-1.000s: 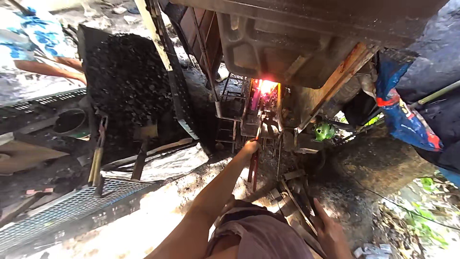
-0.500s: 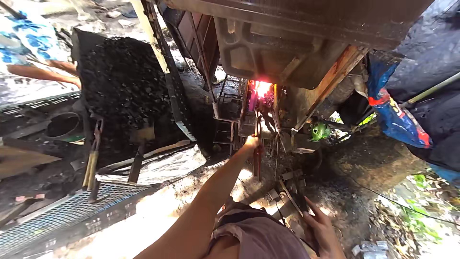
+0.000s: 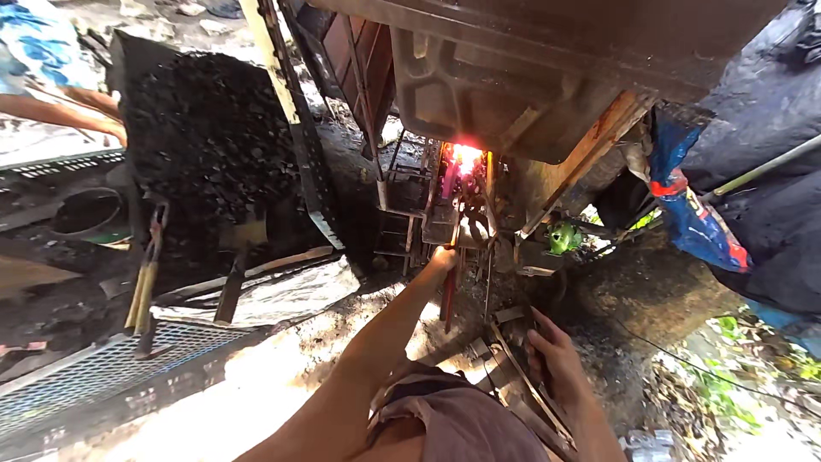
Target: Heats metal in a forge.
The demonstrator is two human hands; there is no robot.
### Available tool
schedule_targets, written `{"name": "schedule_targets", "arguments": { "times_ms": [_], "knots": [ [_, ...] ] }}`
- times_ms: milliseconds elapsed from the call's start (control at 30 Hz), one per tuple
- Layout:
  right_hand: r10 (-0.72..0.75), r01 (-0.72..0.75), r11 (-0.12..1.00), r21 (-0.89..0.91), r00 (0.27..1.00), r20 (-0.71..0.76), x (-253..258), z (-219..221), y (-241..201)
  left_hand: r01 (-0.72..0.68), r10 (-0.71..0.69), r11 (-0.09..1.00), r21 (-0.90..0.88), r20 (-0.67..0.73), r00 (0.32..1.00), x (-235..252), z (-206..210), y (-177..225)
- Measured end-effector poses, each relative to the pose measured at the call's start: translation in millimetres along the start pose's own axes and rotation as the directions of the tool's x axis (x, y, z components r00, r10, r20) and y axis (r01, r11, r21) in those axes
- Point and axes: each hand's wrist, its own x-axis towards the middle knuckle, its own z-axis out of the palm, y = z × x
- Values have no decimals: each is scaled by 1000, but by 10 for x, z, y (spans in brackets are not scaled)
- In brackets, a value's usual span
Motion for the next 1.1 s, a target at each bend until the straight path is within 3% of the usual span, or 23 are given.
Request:
{"name": "schedule_targets", "arguments": {
  "times_ms": [67,167,300,467,567,700,900,1100],
  "knots": [
    [-79,72,983,-167,996,-32,-244,-113,54,6,-6,1000,21,25,1000,-193,-207,-64],
    [-113,93,962,-257,992,-61,-436,-223,125,-12,11,998,60,21,1000,-105,-417,-112],
    [-42,35,995,-95,997,-66,-241,-149,72,-52,52,998,26,-5,999,215,-534,-74],
    [73,-70,997,37,996,-60,192,128,43,-49,49,998,31,1,999,205,-549,-78],
    [-1,-4,998,-60,997,-82,202,222,17,-66,64,995,80,31,997,-73,-604,-173],
    [-87,52,944,-326,992,-94,468,360,-406,-136,131,986,95,58,990,-519,-768,-398],
    [-24,-30,937,-348,988,-149,1288,626,-917,-135,132,991,13,134,982,-1169,-1081,-638],
    [-30,-29,912,-408,990,-136,1193,699,-757,-112,119,992,-65,110,987,-1572,-1485,-938]
  ]
}}
